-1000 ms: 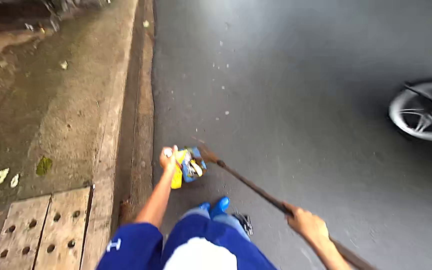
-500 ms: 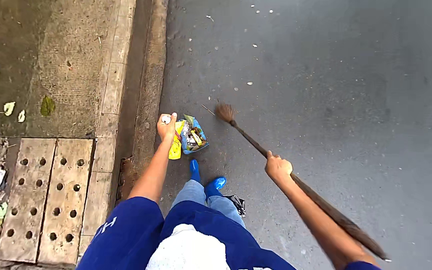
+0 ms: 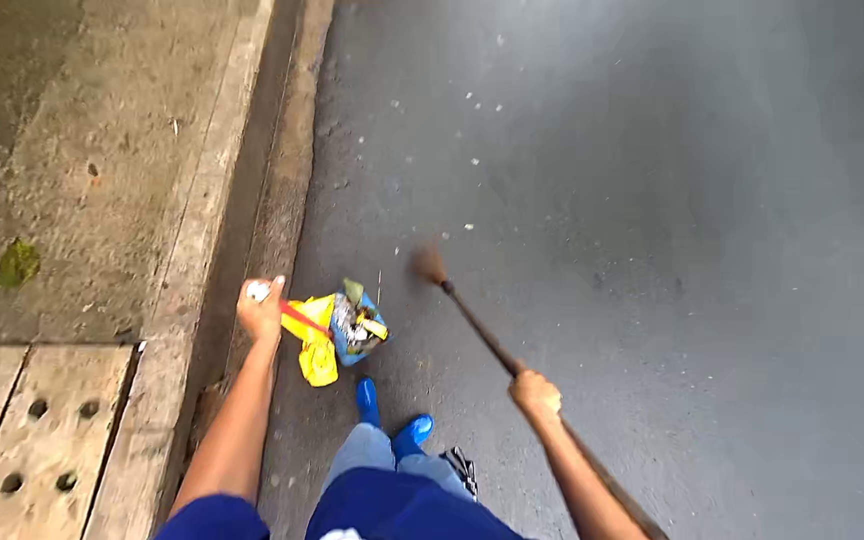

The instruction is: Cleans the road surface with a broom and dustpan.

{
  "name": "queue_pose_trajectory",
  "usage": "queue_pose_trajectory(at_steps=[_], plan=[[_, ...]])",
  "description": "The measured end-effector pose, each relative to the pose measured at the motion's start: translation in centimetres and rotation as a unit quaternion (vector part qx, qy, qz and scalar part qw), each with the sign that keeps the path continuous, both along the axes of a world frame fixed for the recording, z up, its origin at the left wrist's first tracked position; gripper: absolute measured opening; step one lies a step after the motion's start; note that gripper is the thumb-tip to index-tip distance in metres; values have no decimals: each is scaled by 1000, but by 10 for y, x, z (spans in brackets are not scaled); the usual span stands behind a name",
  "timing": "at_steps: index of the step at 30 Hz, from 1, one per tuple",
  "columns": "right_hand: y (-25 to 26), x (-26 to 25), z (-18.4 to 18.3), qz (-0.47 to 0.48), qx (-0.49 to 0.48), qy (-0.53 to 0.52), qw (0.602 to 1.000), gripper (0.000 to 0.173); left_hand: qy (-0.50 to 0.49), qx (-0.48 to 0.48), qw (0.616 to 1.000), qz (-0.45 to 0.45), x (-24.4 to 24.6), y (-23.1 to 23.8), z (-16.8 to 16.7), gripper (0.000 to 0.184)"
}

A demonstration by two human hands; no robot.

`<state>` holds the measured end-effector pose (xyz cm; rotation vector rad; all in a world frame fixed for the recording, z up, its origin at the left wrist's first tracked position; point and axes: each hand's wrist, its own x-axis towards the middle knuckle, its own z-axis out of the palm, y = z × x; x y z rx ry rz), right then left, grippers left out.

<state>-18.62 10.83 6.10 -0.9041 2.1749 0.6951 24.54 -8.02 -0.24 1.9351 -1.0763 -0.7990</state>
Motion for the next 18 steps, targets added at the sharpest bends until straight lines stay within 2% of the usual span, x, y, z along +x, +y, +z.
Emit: queue_pose_trajectory(at_steps=[3,6,9,12,15,18], plan=[[11,48,3,20,46,-78,996,53,16,23,1000,1,-8,-15,-1,41],[21,89,24,42,73,-150,985,53,80,28,996,-14,-23,-24,4,33],[11,111,30,74,68,-153,983,55,124,32,992,-18,-26,-32,10,28],[-29,93,16,88,83,-129,984,55,96,28,995,10,-21,-39,4,28],[-83,64,0,94,114,-137,979,54,132,3,989,64,-17,-51,10,24],[-134,55,19,143,115,-132,974,50,151,-21,984,94,-18,-77,18,21]])
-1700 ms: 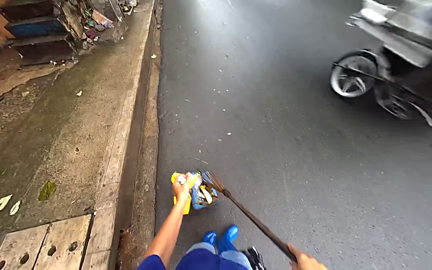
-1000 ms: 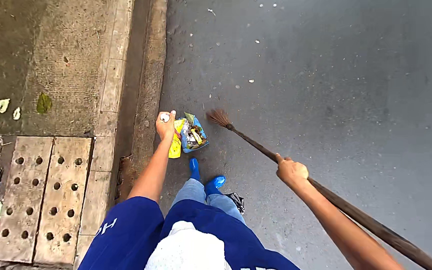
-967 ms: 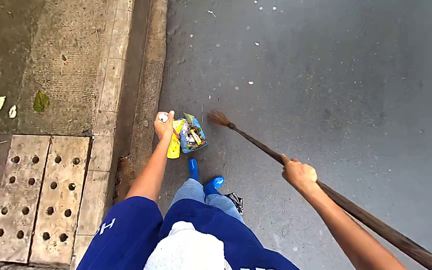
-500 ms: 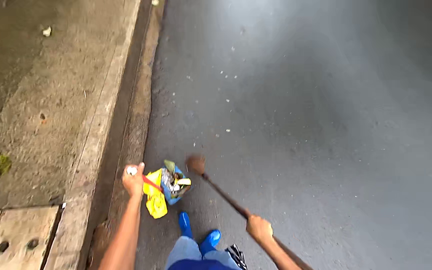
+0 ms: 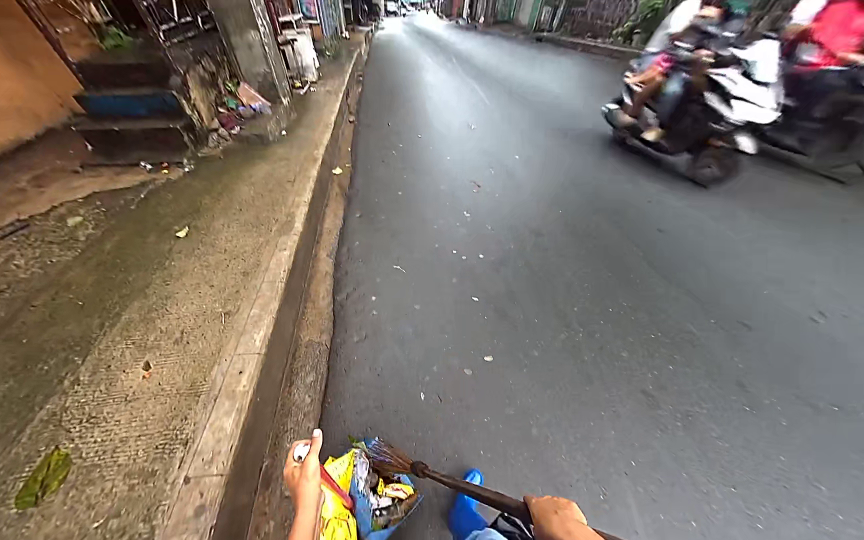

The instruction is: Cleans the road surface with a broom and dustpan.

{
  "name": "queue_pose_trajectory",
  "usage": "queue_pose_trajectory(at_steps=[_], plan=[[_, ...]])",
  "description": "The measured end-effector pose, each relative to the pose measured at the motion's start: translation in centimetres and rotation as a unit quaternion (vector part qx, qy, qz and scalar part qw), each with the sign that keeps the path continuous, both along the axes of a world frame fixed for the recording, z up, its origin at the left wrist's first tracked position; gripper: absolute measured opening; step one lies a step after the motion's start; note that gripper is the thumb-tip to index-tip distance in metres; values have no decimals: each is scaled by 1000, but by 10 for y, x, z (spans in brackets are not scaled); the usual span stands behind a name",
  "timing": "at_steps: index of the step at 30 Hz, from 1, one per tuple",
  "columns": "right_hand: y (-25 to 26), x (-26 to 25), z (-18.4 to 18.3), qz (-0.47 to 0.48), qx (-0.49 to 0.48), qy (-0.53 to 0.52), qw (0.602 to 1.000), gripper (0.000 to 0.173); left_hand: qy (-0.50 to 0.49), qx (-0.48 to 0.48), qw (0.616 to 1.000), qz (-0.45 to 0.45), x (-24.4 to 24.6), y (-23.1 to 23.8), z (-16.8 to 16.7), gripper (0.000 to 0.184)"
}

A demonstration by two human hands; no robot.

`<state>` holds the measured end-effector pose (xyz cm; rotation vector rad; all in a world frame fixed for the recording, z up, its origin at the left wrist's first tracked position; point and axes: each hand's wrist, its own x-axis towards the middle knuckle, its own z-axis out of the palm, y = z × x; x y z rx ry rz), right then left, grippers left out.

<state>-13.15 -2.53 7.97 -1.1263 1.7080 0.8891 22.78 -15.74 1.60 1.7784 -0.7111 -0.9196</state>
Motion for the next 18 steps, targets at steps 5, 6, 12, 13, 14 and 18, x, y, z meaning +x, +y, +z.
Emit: queue_pose_trajectory(at_steps=[5,6,12,13,14,18], plan=[[-87,-36,-6,67,-45,-16,997,46,-55,-8,998,25,-14,-69,17,24],[-105,-47,-10,77,-53,-21,995,46,-63,-3,997,32,-21,-83,21,26],[-234,-96,-7,91,-76,-44,992,48,-75,-28,993,88,-76,-195,54,19],[-254,-104,-6,93,-75,-46,992,48,-72,-35,992,93,-83,-213,55,17],[-277,-112,-4,92,-76,-48,992,48,-70,-44,992,96,-89,-232,56,17],[-376,-145,-8,84,-100,-49,990,46,-50,-97,989,100,-117,-331,63,18]])
